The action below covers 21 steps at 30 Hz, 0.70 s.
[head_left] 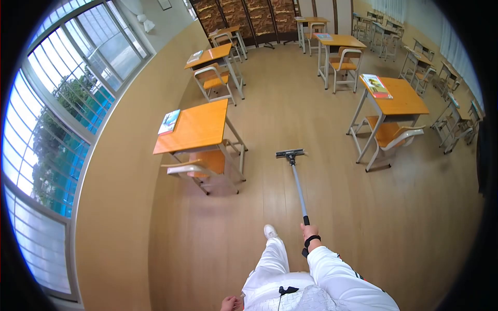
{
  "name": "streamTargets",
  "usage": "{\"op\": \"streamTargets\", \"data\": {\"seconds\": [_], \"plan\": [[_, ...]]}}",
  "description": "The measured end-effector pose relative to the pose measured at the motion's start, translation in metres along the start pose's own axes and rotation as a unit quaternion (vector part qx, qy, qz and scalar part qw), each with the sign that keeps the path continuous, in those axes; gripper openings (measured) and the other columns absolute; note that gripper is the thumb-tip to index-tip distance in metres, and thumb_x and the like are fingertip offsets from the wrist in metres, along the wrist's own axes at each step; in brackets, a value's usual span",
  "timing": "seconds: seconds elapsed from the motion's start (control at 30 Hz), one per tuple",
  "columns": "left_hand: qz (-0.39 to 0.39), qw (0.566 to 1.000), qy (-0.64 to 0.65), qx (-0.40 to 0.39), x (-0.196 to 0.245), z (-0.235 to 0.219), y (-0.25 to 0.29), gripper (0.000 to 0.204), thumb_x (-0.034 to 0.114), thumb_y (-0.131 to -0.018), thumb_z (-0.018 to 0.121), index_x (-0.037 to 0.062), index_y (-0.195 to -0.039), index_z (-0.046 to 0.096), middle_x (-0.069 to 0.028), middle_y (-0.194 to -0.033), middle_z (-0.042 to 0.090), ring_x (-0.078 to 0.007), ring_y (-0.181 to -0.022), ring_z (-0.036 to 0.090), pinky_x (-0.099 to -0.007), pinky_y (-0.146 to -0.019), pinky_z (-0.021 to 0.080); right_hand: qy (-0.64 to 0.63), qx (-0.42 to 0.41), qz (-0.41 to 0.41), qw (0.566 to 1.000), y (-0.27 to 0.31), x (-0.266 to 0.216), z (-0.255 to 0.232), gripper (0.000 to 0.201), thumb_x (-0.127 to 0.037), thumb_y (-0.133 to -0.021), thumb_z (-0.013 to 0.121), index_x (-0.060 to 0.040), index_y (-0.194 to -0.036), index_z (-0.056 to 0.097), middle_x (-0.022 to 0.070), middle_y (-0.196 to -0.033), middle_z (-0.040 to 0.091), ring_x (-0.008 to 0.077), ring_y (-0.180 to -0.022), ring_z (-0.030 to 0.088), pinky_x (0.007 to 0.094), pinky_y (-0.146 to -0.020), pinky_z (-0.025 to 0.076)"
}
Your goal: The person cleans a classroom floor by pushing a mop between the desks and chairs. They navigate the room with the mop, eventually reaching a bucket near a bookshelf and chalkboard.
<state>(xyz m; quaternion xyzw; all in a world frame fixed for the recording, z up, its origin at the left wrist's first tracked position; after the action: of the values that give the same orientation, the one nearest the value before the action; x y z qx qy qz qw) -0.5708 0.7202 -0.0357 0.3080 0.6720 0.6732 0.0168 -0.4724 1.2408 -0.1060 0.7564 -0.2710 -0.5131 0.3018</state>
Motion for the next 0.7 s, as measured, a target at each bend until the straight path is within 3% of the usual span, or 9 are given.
{"op": "streamTargets", "data": {"seconds": [0.07, 0.13, 0.2, 0.3, 0.47, 0.6, 0.7], "plan": [[-0.001, 1.0, -0.015, 0.022, 0.052, 0.005, -0.021, 0.019, 0.017, -0.079, 0.051, 0.0002, -0.088, 0.052, -0.0053, -0.069, 0.053, -0.0156, -0.053, 0.051, -0.0279, -0.047, 0.045, -0.067, -0.021, 0.004, 0.998, -0.009, -0.036, 0.028, 0.02, -0.01, -0.068, 0.065, -0.0046, -0.06, 0.048, -0.0001, -0.047, 0.042, 0.0108, -0.036, 0.036, 0.0267, -0.033, 0.026], [-0.017, 0.998, -0.03, 0.048, 0.107, 0.012, -0.027, 0.019, 0.018, -0.079, 0.051, 0.0003, -0.087, 0.052, -0.0062, -0.069, 0.053, -0.0167, -0.055, 0.052, -0.029, -0.048, 0.046, -0.047, -0.015, 0.01, 0.999, -0.017, -0.067, 0.05, 0.019, -0.009, -0.068, 0.065, -0.0047, -0.061, 0.048, -0.0003, -0.047, 0.042, 0.0107, -0.036, 0.036, 0.0263, -0.034, 0.026], [0.019, 0.996, -0.085, 0.015, 0.176, 0.024, -0.054, 0.019, 0.016, -0.079, 0.049, -0.001, -0.089, 0.05, -0.0097, -0.075, 0.057, -0.018, -0.062, 0.058, -0.0276, -0.053, 0.048, -0.054, -0.035, 0.038, 0.997, -0.005, -0.108, 0.072, 0.019, -0.008, -0.068, 0.065, -0.0056, -0.061, 0.048, -0.0011, -0.048, 0.041, 0.0102, -0.037, 0.035, 0.0252, -0.035, 0.027], [0.105, 0.993, -0.048, 0.011, 0.282, 0.049, -0.092, 0.019, 0.017, -0.08, 0.049, 0.0002, -0.089, 0.05, -0.0092, -0.075, 0.057, -0.0166, -0.062, 0.057, -0.0265, -0.053, 0.047, -0.09, -0.05, 0.046, 0.994, -0.012, -0.139, 0.117, 0.02, -0.009, -0.069, 0.065, -0.0071, -0.06, 0.048, -0.0013, -0.048, 0.042, 0.01, -0.036, 0.036, 0.0246, -0.034, 0.027], [0.17, 0.984, -0.052, -0.008, 0.419, 0.098, -0.096, 0.02, 0.017, -0.081, 0.049, 0.0032, -0.096, 0.05, -0.0067, -0.079, 0.057, -0.0148, -0.068, 0.057, -0.0247, -0.058, 0.046, -0.129, -0.076, 0.073, 0.986, -0.016, -0.19, 0.173, 0.023, -0.012, -0.07, 0.065, -0.0089, -0.056, 0.046, -0.0013, -0.046, 0.04, 0.0095, -0.034, 0.033, 0.0238, -0.031, 0.025], [0.156, 0.985, -0.056, -0.037, 0.448, 0.122, -0.113, 0.021, 0.016, -0.081, 0.049, 0.004, -0.098, 0.05, -0.0057, -0.082, 0.057, -0.0136, -0.07, 0.056, -0.0251, -0.058, 0.046, -0.087, -0.049, 0.082, 0.992, -0.047, -0.205, 0.207, 0.024, -0.011, -0.069, 0.065, -0.0076, -0.056, 0.046, -0.0007, -0.045, 0.04, 0.0098, -0.034, 0.033, 0.024, -0.03, 0.024], [0.119, 0.992, -0.035, 0.002, 0.43, 0.115, -0.135, 0.021, 0.018, -0.081, 0.05, 0.004, -0.097, 0.052, -0.0052, -0.079, 0.057, -0.0133, -0.068, 0.056, -0.0252, -0.055, 0.046, -0.069, -0.053, 0.077, 0.993, -0.054, -0.239, 0.225, 0.023, -0.01, -0.068, 0.066, -0.006, -0.058, 0.046, -0.0001, -0.046, 0.039, 0.0106, -0.034, 0.034, 0.0253, -0.03, 0.025]]}}
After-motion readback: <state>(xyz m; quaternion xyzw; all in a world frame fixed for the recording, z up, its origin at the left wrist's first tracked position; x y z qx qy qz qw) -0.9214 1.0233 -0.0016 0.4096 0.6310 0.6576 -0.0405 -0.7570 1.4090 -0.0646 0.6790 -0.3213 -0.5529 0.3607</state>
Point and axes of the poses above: each hand's wrist, its own y-axis away from the middle knuckle, its own z-axis out of the palm, x = y × z, the point moved 8 cm from there along -y, towards the middle knuckle
